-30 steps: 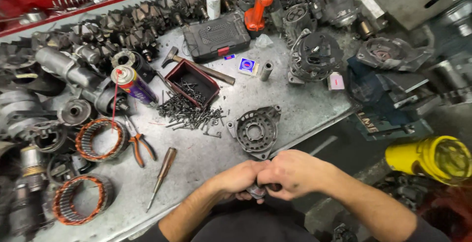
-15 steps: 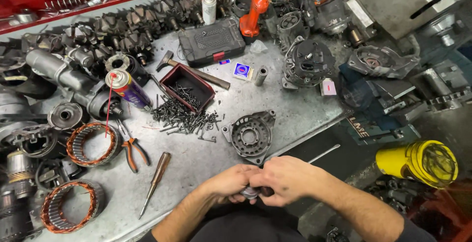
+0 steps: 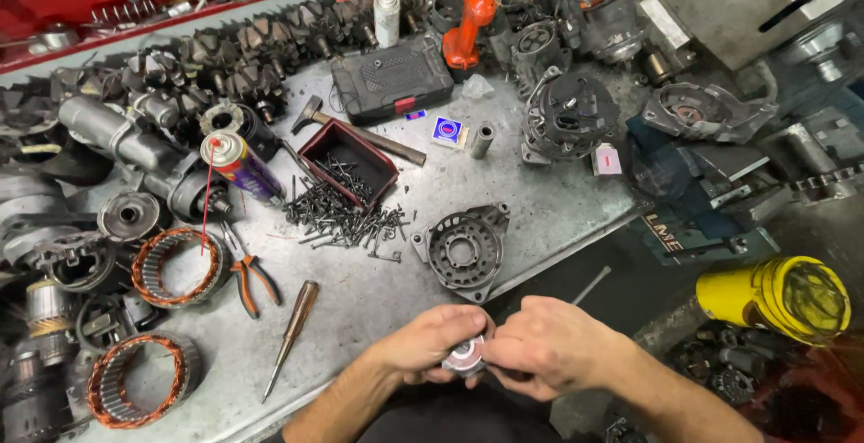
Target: Cleaning and assembling internal components of an alternator housing, including installing a bearing.
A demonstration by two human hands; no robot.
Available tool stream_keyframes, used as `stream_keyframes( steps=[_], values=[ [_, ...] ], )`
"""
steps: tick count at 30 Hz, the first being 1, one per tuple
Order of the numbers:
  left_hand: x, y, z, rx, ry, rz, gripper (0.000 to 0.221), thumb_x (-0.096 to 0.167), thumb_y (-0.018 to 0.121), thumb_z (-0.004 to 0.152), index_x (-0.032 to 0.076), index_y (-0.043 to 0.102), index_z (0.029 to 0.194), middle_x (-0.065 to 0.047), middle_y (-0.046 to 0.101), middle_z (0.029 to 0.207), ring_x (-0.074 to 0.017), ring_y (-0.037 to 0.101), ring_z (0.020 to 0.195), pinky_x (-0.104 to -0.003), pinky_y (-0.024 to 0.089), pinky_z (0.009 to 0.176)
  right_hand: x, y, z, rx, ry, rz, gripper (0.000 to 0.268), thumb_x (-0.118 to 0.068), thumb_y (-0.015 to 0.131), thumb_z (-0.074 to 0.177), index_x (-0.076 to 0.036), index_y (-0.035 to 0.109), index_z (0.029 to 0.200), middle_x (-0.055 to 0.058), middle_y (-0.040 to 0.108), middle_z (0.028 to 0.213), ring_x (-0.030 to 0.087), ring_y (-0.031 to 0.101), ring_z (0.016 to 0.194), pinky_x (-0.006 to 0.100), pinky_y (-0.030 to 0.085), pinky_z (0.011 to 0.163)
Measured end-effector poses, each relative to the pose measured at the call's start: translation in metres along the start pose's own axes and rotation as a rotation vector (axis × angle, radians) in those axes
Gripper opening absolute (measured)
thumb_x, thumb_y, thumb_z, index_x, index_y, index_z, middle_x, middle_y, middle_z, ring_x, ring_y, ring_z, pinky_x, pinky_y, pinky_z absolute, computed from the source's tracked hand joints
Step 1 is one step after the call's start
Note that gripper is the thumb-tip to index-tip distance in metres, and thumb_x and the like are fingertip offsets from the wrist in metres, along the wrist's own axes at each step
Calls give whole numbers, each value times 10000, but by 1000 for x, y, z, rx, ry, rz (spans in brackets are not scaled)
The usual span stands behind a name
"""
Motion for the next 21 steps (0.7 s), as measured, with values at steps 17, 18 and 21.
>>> stream_keyframes(
  steps=[17,18,21],
  values=[
    [-4,-23,5,-63,164,-494,408,338,534,1052,33,560,1321,-179,682,914,-138,521,506,-236,363,399,45,-48,-51,584,118,249,264,-44,742,742,-90,663,990,39,652,846,197,634,738,314,492,717],
    [-2,-25,1,-69,193,-538,449,288,573,1014,66,537,1402,-155,671,1012,-149,577,606,-248,405,449,51,-61,-68,753,144,329,307,-4,656,725,-51,606,1024,91,655,970,219,644,857,311,536,825],
    [-6,-32,-2,-39,298,-483,654,71,698,882,95,440,1482,-137,612,1254,-179,632,829,-268,465,554,77,-64,-109,788,229,340,429,49,574,682,-50,544,1099,110,627,1098,202,596,960,339,514,900]
  ],
)
Point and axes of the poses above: each hand's wrist, its own z-axis towards the middle knuckle, its own y-axis out of the palm, x = y × z, the point moved 8 cm from there along z, towards the middle knuckle
